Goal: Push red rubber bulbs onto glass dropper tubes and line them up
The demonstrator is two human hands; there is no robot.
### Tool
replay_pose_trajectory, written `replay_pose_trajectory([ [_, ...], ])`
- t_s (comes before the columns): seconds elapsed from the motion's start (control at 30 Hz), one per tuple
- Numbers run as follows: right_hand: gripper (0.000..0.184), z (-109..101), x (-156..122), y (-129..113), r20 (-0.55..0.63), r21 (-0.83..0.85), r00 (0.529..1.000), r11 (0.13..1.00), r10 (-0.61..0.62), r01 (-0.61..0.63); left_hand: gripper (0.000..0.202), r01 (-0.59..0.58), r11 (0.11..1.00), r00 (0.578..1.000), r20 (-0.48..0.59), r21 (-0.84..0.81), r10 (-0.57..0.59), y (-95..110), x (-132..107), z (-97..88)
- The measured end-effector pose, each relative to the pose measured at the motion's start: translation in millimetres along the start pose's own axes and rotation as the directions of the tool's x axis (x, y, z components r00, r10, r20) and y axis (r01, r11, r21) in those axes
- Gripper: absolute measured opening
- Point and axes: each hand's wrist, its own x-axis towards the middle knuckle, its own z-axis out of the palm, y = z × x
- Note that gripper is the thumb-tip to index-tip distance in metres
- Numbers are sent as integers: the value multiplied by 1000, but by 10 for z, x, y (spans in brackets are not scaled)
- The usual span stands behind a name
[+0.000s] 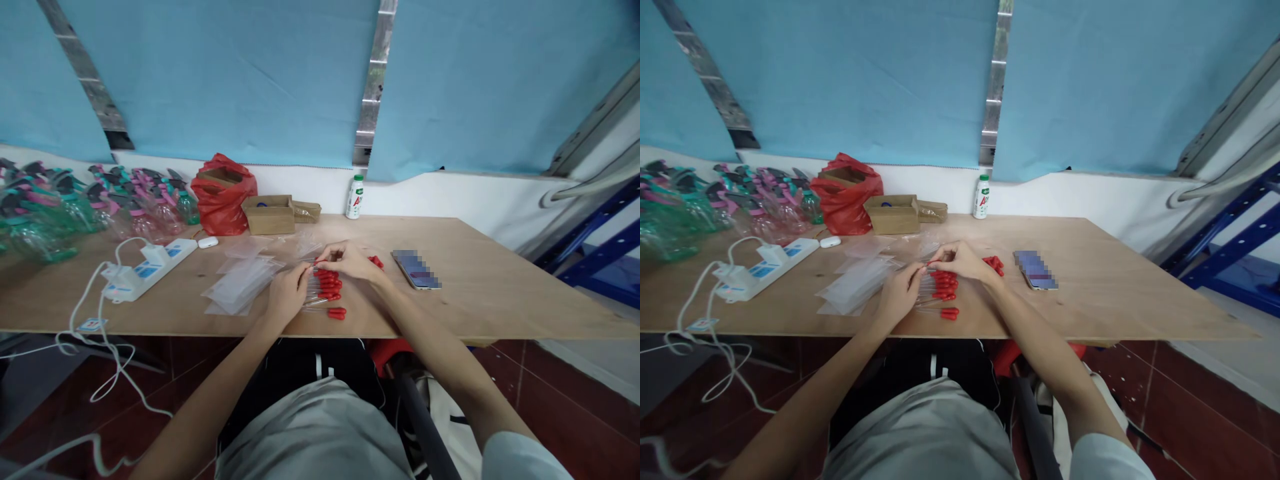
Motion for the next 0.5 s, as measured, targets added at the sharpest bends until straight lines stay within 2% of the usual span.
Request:
replay_pose_trajectory([
  [0.5,36,-3,-8,-24,-4,5,1000,1000,-18,18,31,-12,1000,1000,-3,-25,12,23,-1,-19],
])
